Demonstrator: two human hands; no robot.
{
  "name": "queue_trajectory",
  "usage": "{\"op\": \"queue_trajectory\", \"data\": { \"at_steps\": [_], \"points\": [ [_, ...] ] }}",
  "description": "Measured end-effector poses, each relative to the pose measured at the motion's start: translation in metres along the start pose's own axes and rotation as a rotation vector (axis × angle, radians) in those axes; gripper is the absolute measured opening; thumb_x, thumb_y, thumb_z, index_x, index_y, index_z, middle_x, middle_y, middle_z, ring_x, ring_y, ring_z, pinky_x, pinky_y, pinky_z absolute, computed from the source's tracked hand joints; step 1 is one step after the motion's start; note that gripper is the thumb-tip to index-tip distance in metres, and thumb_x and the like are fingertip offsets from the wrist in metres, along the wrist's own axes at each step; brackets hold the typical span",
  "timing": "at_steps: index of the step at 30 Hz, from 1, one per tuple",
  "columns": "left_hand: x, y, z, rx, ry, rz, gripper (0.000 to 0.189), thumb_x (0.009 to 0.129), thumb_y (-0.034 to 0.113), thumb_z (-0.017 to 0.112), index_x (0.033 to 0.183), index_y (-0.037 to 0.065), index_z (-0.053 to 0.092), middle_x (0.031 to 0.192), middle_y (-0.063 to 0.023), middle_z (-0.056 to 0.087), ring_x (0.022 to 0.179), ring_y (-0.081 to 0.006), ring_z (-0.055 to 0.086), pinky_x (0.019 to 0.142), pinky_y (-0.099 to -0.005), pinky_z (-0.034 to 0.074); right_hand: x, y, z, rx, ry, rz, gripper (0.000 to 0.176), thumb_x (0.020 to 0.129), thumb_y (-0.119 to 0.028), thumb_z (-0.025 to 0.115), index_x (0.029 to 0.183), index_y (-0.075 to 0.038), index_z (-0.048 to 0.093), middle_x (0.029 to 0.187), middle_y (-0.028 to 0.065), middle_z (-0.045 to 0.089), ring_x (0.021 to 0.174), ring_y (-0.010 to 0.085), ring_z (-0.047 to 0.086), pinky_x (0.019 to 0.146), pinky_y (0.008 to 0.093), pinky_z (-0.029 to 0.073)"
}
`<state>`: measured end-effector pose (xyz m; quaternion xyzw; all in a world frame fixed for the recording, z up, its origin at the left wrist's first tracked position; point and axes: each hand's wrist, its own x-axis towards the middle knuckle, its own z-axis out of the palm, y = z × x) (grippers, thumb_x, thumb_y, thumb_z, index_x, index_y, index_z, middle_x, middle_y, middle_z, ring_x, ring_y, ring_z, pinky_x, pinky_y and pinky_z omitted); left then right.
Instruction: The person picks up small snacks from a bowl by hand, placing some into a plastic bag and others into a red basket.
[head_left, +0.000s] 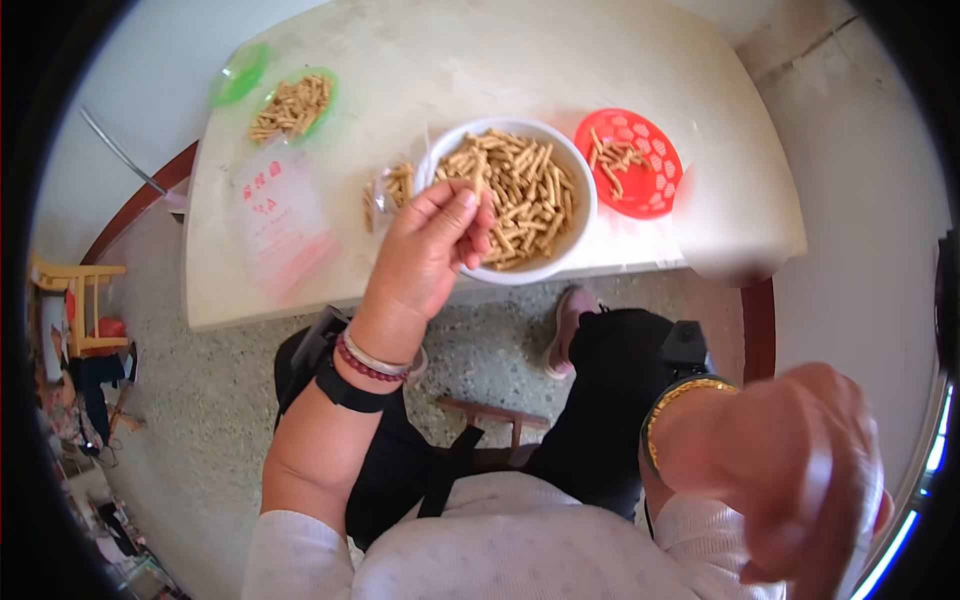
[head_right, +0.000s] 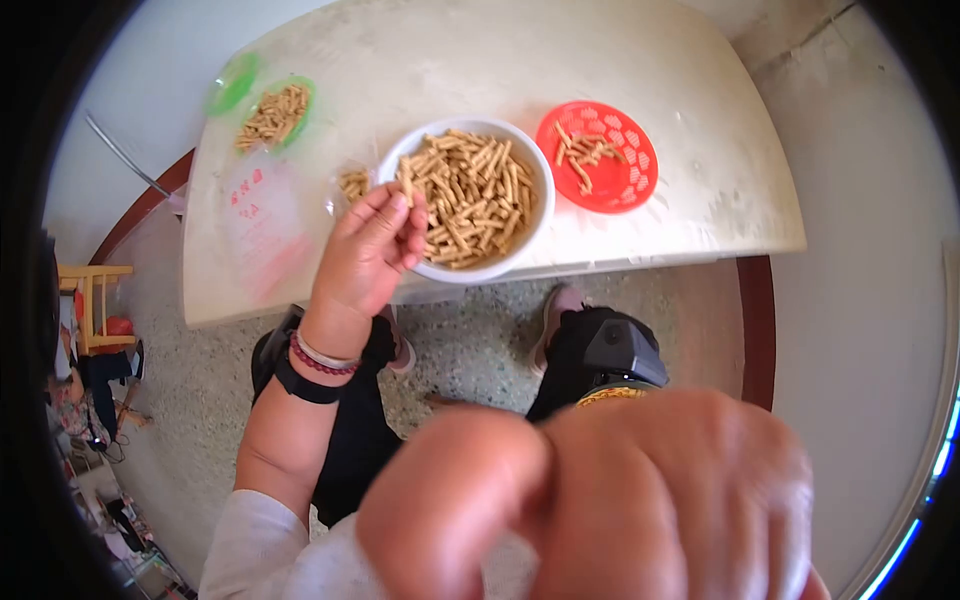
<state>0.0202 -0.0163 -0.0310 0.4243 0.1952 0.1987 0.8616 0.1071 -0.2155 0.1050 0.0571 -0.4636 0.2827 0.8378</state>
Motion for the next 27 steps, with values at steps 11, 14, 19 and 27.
{"op": "queue_trajectory", "data": {
  "at_steps": [11, 14, 19, 27],
  "points": [
    [0.004, -0.004, -0.005, 0.02, -0.015, 0.016, 0.017, 0.098, 0.018, 0.053, 0.099, 0.003, 0.06, 0.081, -0.002, 0.06, 0.064, -0.0082, 0.054, 0.054, -0.0207, 0.042, 0.002, -0.008, 0.009, 0.316, -0.204, -0.144, 0.024, 0.081, -0.009, 0.062, 0.059, 0.0, 0.063, 0.061, 0.0166, 0.064, 0.052, 0.0235, 0.057, 0.06, 0.0366, 0.046],
    [0.006, -0.002, -0.002, 0.034, 0.0, 0.038, 0.017, 0.098, 0.018, 0.053, 0.099, 0.003, 0.061, 0.081, -0.0022, 0.06, 0.064, -0.0082, 0.054, 0.054, -0.0209, 0.042, 0.003, -0.008, 0.008, 0.385, -0.25, -0.155, 0.023, 0.08, -0.008, 0.062, 0.059, 0.0, 0.063, 0.061, 0.0173, 0.064, 0.052, 0.0237, 0.057, 0.059, 0.0366, 0.046],
    [0.005, -0.005, -0.005, 0.0, -0.04, 0.036, 0.016, 0.098, 0.017, 0.053, 0.099, 0.003, 0.061, 0.082, -0.0023, 0.06, 0.064, -0.0083, 0.055, 0.053, -0.0207, 0.042, 0.007, -0.007, 0.007, 0.478, -0.307, -0.16, 0.021, 0.079, -0.007, 0.062, 0.06, 0.002, 0.063, 0.062, 0.0184, 0.064, 0.052, 0.0241, 0.057, 0.057, 0.0366, 0.046],
    [0.005, -0.005, -0.007, 0.0, -0.029, 0.035, 0.017, 0.098, 0.018, 0.054, 0.099, 0.003, 0.061, 0.082, -0.0026, 0.06, 0.064, -0.0085, 0.055, 0.053, -0.021, 0.042, 0.011, -0.021, 0.013, 0.718, -0.363, -0.088, 0.019, 0.078, -0.005, 0.062, 0.061, 0.003, 0.064, 0.062, 0.0203, 0.064, 0.052, 0.0246, 0.057, 0.054, 0.0367, 0.047]
  ]
}}
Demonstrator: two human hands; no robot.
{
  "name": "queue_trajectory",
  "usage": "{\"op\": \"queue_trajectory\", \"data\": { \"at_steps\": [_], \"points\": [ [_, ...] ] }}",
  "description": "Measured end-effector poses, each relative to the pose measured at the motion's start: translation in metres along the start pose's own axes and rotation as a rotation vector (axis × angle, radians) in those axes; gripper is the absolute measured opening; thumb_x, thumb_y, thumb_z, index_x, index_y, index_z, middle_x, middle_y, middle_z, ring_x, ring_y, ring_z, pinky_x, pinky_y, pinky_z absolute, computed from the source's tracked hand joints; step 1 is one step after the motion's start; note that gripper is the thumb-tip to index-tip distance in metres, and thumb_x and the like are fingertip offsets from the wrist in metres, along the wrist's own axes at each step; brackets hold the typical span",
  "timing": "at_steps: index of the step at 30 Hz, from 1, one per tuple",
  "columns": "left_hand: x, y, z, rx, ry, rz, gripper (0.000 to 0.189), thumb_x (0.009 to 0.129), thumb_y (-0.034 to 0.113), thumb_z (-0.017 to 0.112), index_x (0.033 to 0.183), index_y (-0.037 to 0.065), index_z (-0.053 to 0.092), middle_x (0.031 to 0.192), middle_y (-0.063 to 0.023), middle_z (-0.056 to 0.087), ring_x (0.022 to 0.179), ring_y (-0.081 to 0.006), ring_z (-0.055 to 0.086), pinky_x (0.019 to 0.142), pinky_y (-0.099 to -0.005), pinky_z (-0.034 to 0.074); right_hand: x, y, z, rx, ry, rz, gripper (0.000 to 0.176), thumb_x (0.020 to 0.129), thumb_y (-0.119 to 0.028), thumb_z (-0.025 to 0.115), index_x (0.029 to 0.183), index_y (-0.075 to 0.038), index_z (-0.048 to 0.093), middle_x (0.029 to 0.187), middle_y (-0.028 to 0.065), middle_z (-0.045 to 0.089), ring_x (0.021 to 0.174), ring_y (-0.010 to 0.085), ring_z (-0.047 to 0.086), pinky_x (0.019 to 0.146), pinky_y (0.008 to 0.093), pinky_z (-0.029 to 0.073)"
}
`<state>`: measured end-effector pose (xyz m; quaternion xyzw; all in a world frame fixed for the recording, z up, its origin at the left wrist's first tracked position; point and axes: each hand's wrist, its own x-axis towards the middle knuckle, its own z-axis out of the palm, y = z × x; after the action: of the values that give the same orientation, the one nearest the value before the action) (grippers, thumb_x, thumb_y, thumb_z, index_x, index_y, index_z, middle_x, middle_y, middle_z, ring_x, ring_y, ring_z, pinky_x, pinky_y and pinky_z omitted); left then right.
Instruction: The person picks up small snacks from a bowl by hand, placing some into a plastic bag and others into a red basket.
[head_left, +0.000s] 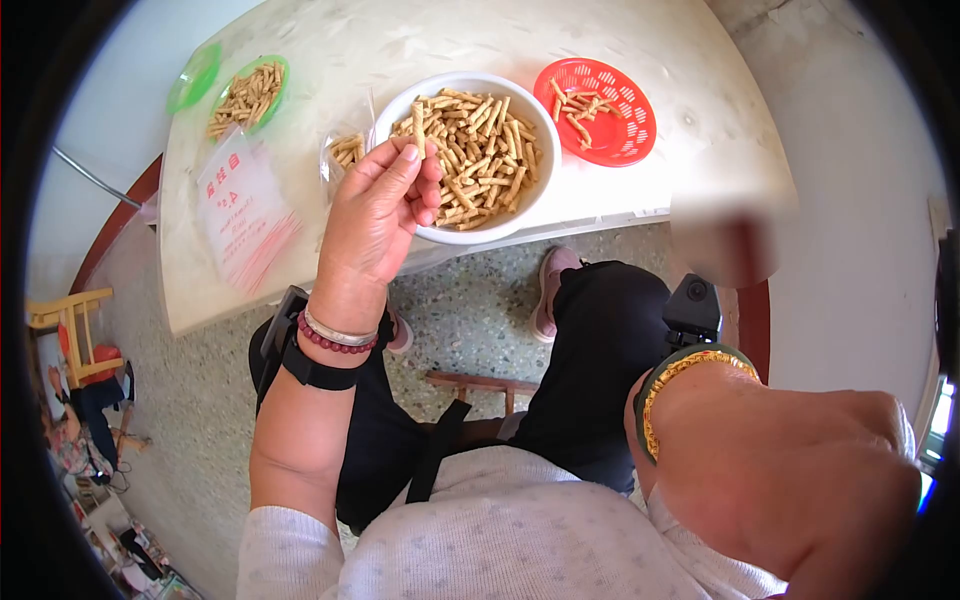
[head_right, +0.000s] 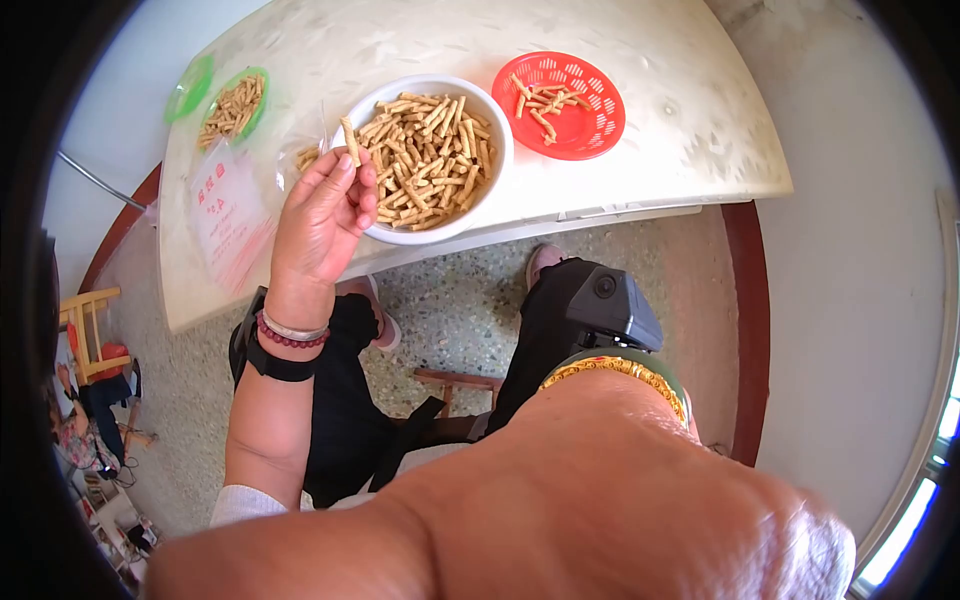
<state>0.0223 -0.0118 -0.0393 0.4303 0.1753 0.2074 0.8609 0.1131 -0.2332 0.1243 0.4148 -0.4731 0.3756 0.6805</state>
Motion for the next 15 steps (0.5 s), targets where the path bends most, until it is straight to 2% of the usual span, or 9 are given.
{"op": "queue_trajectory", "data": {
  "at_steps": [3, 15],
  "points": [
    [-0.002, 0.0, 0.002, -0.012, -0.002, -0.009, 0.017, 0.098, 0.018, 0.054, 0.1, 0.002, 0.061, 0.082, -0.0029, 0.06, 0.065, -0.0087, 0.055, 0.053, -0.0212, 0.042, 0.001, 0.0, 0.006, 0.13, 0.014, 0.016, 0.018, 0.077, -0.004, 0.062, 0.061, 0.004, 0.064, 0.063, 0.021, 0.064, 0.052, 0.0248, 0.058, 0.052, 0.0367, 0.047],
    [-0.001, 0.0, 0.001, -0.049, -0.01, -0.015, 0.017, 0.097, 0.017, 0.055, 0.101, 0.002, 0.061, 0.082, -0.0032, 0.061, 0.064, -0.0091, 0.055, 0.054, -0.0214, 0.042, -0.001, 0.019, -0.026, -0.21, -0.099, -0.028, 0.018, 0.078, -0.005, 0.06, 0.063, 0.004, 0.065, 0.062, 0.0199, 0.062, 0.051, 0.0254, 0.058, 0.051, 0.0377, 0.047]
  ]
}}
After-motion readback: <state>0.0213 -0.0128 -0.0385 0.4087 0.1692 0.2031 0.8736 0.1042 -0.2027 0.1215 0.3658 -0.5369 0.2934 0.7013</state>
